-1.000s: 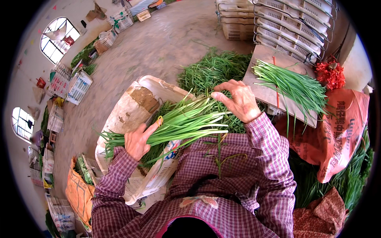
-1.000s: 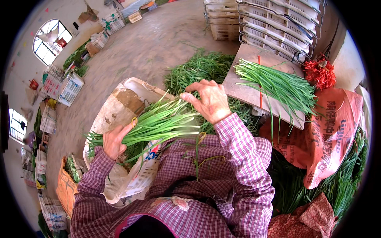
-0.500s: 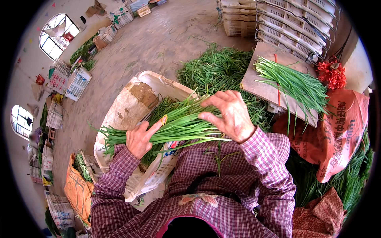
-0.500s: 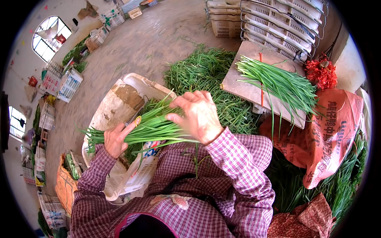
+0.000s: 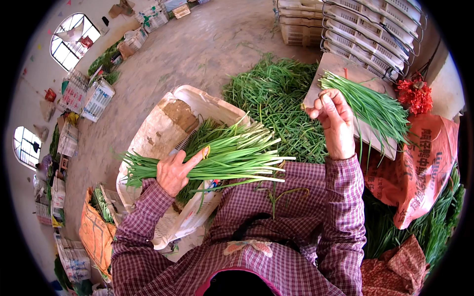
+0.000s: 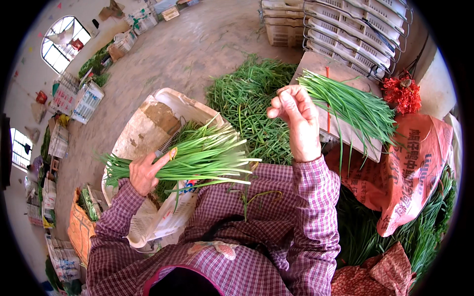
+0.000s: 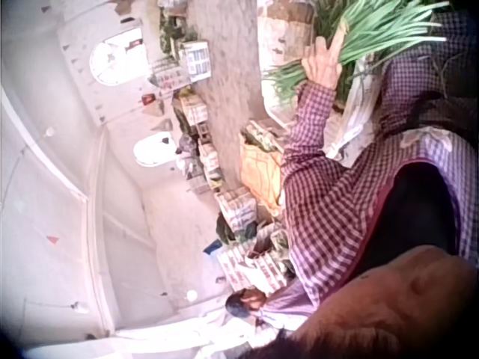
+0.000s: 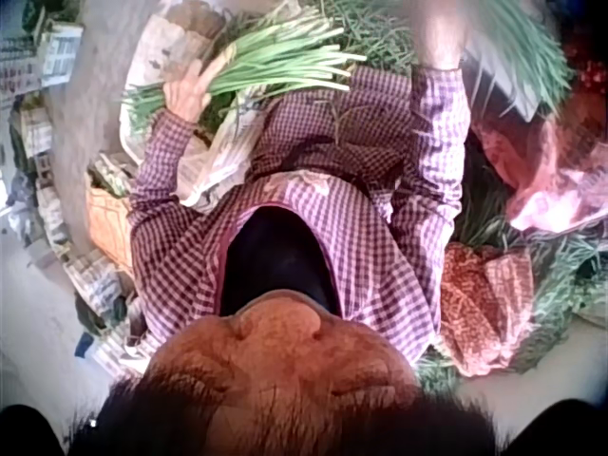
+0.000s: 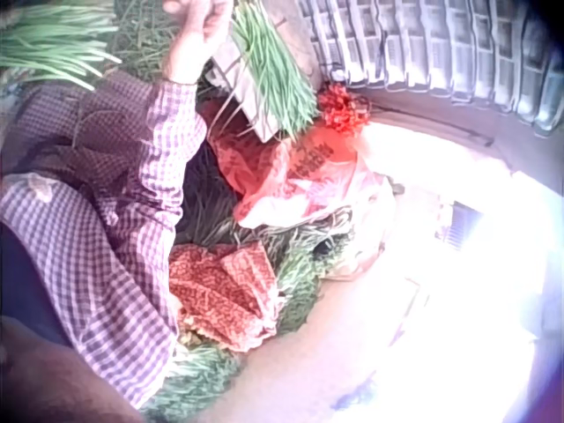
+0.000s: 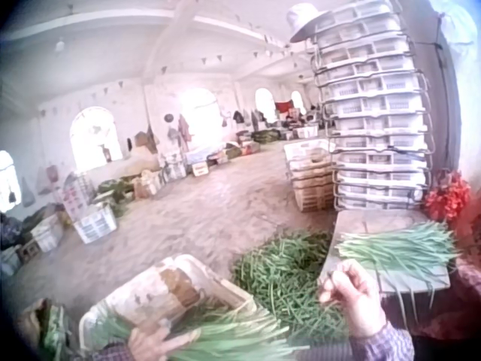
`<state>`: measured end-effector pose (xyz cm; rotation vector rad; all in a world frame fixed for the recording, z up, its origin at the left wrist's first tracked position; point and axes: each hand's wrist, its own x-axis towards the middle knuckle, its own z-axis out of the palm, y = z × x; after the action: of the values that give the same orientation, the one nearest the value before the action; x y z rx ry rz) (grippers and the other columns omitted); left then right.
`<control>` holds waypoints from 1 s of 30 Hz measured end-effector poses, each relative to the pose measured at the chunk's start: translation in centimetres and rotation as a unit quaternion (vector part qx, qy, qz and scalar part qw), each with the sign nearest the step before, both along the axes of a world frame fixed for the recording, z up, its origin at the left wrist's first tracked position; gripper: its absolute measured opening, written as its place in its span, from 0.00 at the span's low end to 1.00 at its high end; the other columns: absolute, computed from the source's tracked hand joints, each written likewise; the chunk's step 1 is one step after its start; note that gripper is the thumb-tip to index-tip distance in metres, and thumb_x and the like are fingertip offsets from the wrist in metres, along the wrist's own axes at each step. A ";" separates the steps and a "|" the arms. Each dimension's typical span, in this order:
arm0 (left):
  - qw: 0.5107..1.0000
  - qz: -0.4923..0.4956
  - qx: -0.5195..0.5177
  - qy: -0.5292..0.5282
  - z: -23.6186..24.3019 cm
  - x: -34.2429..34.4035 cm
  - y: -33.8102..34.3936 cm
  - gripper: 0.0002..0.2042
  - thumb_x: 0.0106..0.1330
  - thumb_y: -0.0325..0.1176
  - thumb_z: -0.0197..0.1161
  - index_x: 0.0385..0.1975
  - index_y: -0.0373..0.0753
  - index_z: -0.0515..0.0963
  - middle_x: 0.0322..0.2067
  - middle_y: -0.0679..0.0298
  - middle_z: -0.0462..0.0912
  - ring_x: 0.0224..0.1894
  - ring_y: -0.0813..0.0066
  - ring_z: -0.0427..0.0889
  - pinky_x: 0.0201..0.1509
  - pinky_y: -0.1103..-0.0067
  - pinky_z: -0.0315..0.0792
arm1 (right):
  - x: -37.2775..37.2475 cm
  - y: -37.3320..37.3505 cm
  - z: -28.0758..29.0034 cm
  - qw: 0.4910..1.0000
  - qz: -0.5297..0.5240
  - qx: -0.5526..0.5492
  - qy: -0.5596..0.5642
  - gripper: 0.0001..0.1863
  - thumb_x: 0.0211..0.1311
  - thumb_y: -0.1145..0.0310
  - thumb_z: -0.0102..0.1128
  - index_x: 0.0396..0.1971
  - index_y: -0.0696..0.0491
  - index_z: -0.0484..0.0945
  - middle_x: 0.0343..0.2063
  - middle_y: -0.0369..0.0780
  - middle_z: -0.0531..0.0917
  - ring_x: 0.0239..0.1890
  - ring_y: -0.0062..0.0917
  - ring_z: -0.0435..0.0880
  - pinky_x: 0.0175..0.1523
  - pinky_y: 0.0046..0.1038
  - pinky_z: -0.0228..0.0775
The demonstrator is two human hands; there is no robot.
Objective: The person sorts green chives by hand, removing damaged leaves and aligning the stems, then ties them into bunches with a thin strip and places them into a white plastic crate.
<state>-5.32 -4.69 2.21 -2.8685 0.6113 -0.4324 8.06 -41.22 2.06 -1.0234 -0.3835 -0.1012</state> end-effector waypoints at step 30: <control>0.996 -0.075 0.033 -0.047 0.5 0.1 -0.3 0.38 0.48 0.22 0.61 0.63 0.64 0.71 0.22 0.65 0.59 0.22 0.68 0.70 0.25 0.72 0.67 | -1.2 5.0 -2.2 0.780 0.015 -0.571 -0.257 0.14 0.55 0.57 0.66 0.42 0.43 0.82 0.42 0.45 0.83 0.49 0.35 0.80 0.59 0.40 0.66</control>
<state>-5.26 -4.95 2.67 -2.7324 0.8110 -0.5548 6.83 -36.19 -0.09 -2.2137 -1.0314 -0.1192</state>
